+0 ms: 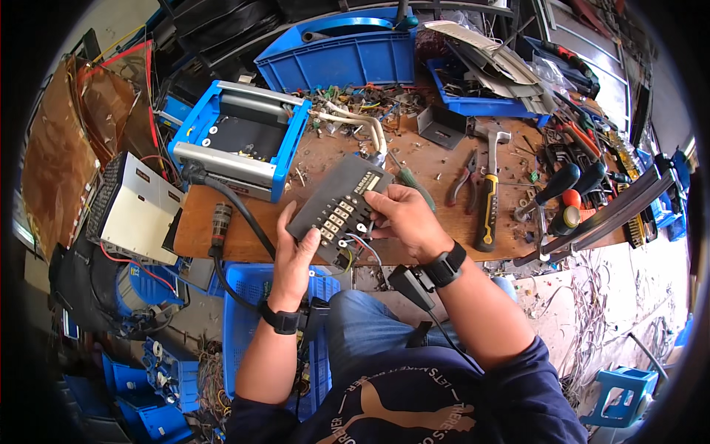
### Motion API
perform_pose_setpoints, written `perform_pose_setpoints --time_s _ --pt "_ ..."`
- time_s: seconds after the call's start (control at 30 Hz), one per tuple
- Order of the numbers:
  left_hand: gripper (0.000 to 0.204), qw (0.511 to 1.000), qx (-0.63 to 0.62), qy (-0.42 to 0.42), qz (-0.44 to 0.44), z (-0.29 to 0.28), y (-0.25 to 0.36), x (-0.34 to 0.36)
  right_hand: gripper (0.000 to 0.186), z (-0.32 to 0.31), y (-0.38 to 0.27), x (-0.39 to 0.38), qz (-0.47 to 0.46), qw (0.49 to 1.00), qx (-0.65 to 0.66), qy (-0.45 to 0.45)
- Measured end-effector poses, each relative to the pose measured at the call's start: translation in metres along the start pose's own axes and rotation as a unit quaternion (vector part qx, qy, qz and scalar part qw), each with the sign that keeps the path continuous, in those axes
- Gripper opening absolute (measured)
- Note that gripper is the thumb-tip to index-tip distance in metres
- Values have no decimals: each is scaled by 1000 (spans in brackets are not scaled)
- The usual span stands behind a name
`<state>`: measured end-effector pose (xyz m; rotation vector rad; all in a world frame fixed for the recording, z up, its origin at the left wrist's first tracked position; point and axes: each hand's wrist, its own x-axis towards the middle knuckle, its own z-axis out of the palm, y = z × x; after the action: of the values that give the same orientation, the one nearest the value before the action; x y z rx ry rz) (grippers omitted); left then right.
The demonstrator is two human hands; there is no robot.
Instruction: The person is repairing a black electronic device, likely a film gear unit, on a cluttered workbench. They use a screwdriver to remove screws from the casing, detach the cover, and manipulate internal wires and components. The person repeatedly opens and closes the casing to inspect the interior and adjust connections.
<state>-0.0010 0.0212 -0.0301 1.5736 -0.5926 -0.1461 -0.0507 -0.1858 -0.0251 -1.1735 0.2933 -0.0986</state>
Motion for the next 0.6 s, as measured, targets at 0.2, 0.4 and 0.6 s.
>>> perform_pose_setpoints --time_s 0.2,0.4,0.6 --pt "89 997 29 -7 77 25 2 -16 19 -20 0 -35 27 999 46 -8" --pt "98 957 201 10 209 41 -9 -30 32 -43 7 -59 44 998 -40 9" --pt "97 934 263 -27 241 49 7 -43 49 -39 3 -83 88 996 13 20"
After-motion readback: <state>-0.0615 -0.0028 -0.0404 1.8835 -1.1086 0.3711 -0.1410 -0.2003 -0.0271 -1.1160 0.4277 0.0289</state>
